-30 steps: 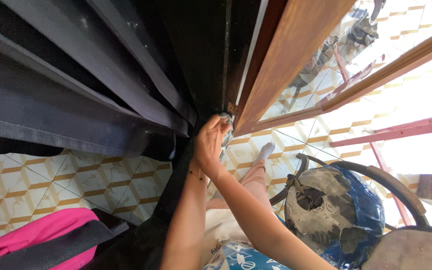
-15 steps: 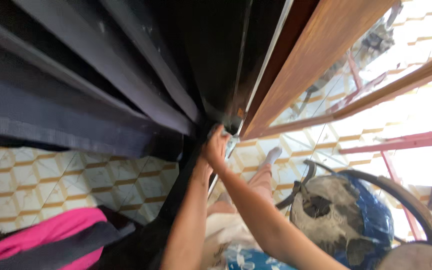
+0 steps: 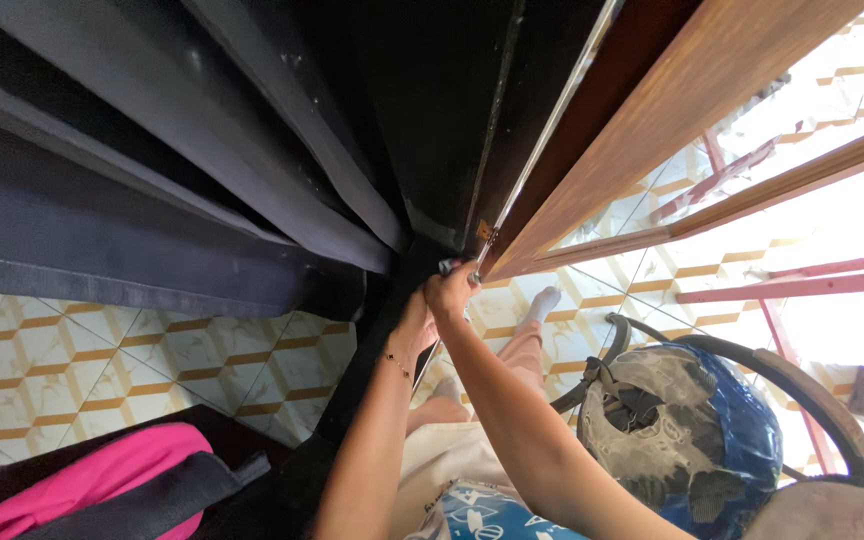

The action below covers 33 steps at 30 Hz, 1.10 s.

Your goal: The person cleans a black frame by hand using a cloth, wiping the interior and exterior edges and then wiping a hinge area.

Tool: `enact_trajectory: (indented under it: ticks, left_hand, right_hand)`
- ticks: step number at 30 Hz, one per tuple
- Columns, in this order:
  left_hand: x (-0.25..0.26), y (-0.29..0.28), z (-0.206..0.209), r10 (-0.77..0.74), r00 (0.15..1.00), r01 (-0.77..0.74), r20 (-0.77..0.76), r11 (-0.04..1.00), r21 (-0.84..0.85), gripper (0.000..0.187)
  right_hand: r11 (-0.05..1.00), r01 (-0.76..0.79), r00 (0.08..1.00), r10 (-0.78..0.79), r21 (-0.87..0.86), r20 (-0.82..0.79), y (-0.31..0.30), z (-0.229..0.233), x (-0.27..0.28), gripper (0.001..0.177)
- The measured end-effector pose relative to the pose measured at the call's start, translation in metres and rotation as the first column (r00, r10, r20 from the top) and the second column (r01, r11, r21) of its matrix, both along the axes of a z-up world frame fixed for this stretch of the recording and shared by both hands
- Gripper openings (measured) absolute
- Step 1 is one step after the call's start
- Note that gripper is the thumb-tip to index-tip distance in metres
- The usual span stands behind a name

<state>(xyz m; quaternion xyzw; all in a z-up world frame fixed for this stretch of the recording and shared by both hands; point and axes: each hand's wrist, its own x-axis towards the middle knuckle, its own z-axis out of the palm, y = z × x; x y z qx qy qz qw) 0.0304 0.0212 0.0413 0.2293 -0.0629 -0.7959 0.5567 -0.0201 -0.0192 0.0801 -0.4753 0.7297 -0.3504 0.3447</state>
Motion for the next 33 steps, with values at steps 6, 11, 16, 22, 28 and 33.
enact_trajectory:
  ticks: [6,11,16,22,28,33]
  left_hand:
    - [-0.012,0.009,-0.019,0.265,0.937,-0.306,0.229,0.938,0.163,0.022]
    - [-0.018,0.012,0.025,0.101,0.339,0.125,0.935,0.981,-0.151,0.022]
    - [-0.008,0.011,0.004,0.099,0.957,-0.154,0.272,0.970,0.187,0.012]
    - [0.004,0.014,0.001,0.133,0.983,-0.147,0.126,0.984,0.102,0.020]
    - [-0.006,0.020,0.046,0.081,0.976,-0.078,-0.203,0.997,0.021,0.017]
    - [-0.029,0.034,0.093,0.114,0.993,-0.121,0.040,0.954,0.273,0.028]
  right_hand:
    - [0.990,0.045,0.992,-0.029,-0.132,0.123,0.024,0.074,-0.008,0.049]
    - [0.969,-0.142,0.990,0.135,-0.202,-0.044,0.026,0.048,-0.015,0.055]
    - [0.994,-0.065,0.998,0.065,0.089,0.006,0.005,-0.001,-0.012,0.040]
    - [0.983,0.012,0.984,0.021,-0.182,0.177,0.025,0.059,-0.010,0.040]
    - [0.934,0.006,0.971,0.081,-0.357,0.227,0.043,0.113,-0.025,0.035]
    - [0.840,-0.114,0.909,0.303,-0.530,0.285,0.059,0.105,-0.061,0.030]
